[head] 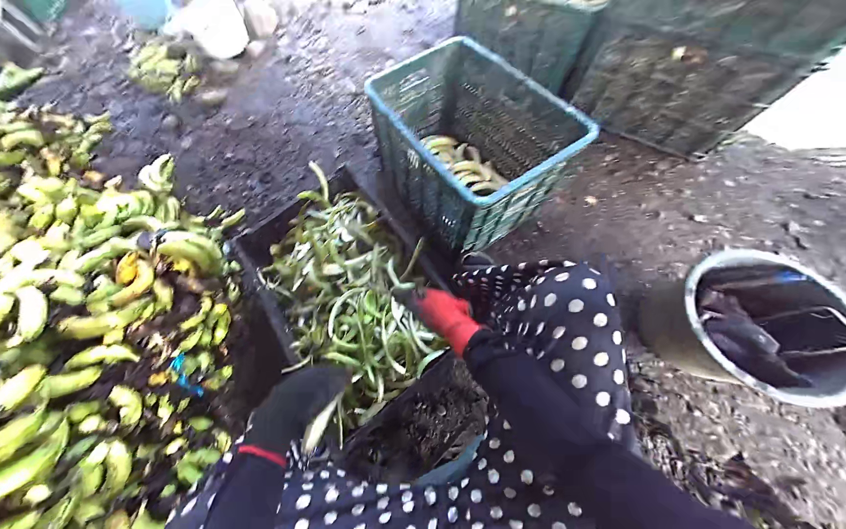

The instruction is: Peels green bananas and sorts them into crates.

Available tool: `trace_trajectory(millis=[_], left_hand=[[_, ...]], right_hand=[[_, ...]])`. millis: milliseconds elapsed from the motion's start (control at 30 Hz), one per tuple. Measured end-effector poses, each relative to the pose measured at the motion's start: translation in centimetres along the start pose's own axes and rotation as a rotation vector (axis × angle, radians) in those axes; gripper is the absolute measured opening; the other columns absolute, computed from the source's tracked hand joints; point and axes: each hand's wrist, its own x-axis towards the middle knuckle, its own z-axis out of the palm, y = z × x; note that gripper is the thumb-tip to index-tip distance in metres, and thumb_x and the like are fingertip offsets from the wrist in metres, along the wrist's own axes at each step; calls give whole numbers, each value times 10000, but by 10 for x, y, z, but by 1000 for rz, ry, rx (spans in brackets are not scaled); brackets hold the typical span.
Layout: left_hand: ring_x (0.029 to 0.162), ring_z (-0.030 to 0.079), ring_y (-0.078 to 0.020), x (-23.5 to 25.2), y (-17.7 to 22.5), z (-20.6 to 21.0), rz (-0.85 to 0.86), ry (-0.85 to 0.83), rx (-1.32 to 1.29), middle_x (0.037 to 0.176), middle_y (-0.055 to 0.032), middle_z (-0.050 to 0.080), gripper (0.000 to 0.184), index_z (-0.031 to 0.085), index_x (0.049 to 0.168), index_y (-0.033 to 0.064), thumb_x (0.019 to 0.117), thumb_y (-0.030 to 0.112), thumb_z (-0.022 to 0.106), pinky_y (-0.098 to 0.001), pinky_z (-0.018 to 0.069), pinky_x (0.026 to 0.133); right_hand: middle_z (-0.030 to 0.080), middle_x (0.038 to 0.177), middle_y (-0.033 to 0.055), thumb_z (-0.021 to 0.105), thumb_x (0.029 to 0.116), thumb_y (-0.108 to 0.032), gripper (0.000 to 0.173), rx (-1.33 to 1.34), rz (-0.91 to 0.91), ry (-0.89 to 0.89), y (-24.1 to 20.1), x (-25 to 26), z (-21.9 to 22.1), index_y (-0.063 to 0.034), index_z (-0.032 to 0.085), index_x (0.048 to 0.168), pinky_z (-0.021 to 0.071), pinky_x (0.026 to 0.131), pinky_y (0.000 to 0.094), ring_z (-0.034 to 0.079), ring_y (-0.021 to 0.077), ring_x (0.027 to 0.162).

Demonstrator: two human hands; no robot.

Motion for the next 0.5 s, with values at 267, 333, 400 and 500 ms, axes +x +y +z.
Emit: trace_trajectory(millis=[267, 333, 400, 500], left_hand=[[1219, 578, -141, -51, 176, -118, 833, 749, -681, 1376, -96, 572, 591, 385, 1522, 53, 1070, 434, 408, -384, 499, 1047], [1254, 556, -144, -70, 203, -135, 1104, 879, -817, 1382, -60, 554, 541, 343, 1515, 42, 1091, 374, 398, -364, 476, 1086], [1254, 577, -186, -95, 201, -128, 1156, 960, -866, 1391, -64, 557, 548, 338, 1527, 50, 1090, 373, 407, -402, 510, 1070], [1201, 609, -143, -131, 136, -87, 932, 1084, -747, 1353, -29, 599, 530, 401, 1522, 91, 1093, 400, 408, -371, 539, 1025]], right_hand=[[620, 1399, 175, 336, 1081, -562, 624, 261, -28, -65, 44, -5, 28, -109, 575, 1435, 421, 1087, 609, 584, 343, 1299], [642, 1363, 163, 339, 1083, -550, 604, 331, -66, -37, 44, -4, 31, -115, 588, 1420, 449, 1063, 590, 617, 330, 1246], [639, 1371, 161, 354, 1094, -507, 570, 368, -103, -3, 42, -3, 34, -105, 577, 1432, 456, 1071, 566, 619, 316, 1246], [646, 1332, 187, 424, 1104, -348, 464, 432, -156, 48, 43, -3, 40, -56, 552, 1443, 497, 1029, 512, 640, 299, 1185]])
